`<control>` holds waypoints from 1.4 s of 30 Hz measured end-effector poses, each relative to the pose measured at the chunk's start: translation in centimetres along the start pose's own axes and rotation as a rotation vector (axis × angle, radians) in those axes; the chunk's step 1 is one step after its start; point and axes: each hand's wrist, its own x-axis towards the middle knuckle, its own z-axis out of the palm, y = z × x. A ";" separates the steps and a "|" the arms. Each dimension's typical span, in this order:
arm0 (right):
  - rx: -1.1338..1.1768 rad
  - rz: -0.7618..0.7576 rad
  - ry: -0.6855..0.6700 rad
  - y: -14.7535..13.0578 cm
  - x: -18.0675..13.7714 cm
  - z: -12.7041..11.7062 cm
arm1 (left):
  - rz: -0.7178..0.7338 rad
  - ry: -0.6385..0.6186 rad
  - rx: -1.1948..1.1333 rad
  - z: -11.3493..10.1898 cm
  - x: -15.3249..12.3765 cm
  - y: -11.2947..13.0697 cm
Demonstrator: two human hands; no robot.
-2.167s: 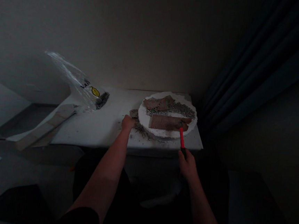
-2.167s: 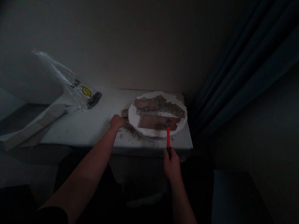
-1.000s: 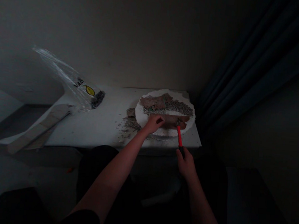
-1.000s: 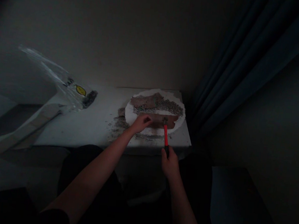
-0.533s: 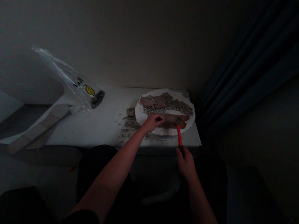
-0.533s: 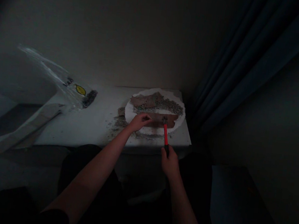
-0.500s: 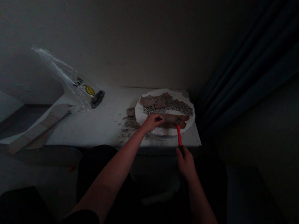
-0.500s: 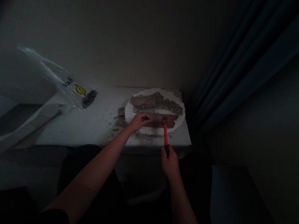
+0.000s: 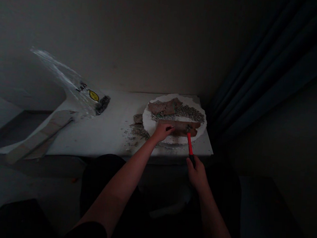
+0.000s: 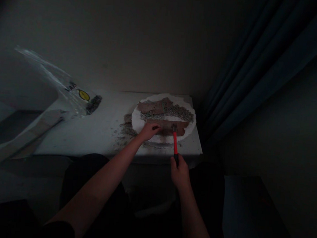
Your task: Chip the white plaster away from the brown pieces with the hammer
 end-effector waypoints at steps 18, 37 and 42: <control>0.023 0.002 0.003 0.2 0.0 0.1 | 0.029 -0.016 0.052 0.6 -0.1 -0.5; -0.011 0.007 -0.010 -0.1 0.1 -0.2 | 0.160 0.007 0.201 1.2 -1.1 -0.3; 0.048 -0.012 -0.042 -2.1 -0.3 -1.1 | 0.169 0.013 0.275 1.6 -0.9 -0.6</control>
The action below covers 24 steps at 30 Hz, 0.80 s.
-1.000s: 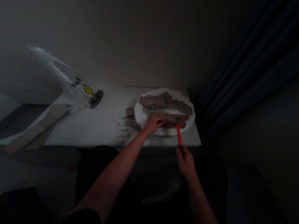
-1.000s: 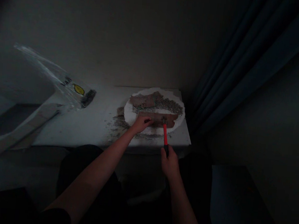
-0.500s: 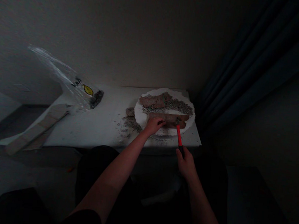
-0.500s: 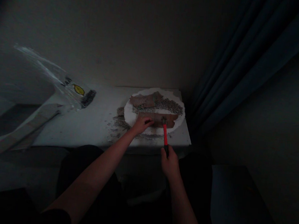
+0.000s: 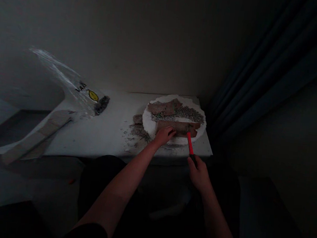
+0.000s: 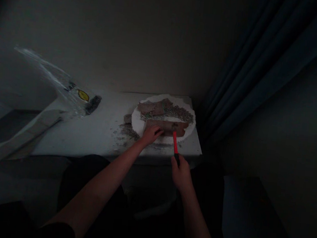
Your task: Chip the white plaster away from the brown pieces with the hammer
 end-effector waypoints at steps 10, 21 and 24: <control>-0.029 -0.076 -0.091 -4.3 -0.4 0.5 | -0.004 0.006 0.000 0.6 -0.1 -0.4; -0.027 -0.045 -0.086 -4.1 -0.6 0.7 | -0.032 0.013 0.022 1.2 -0.3 -0.6; -0.035 -0.018 -0.082 -4.0 -0.5 0.8 | -0.016 0.017 0.013 1.3 -0.6 -0.7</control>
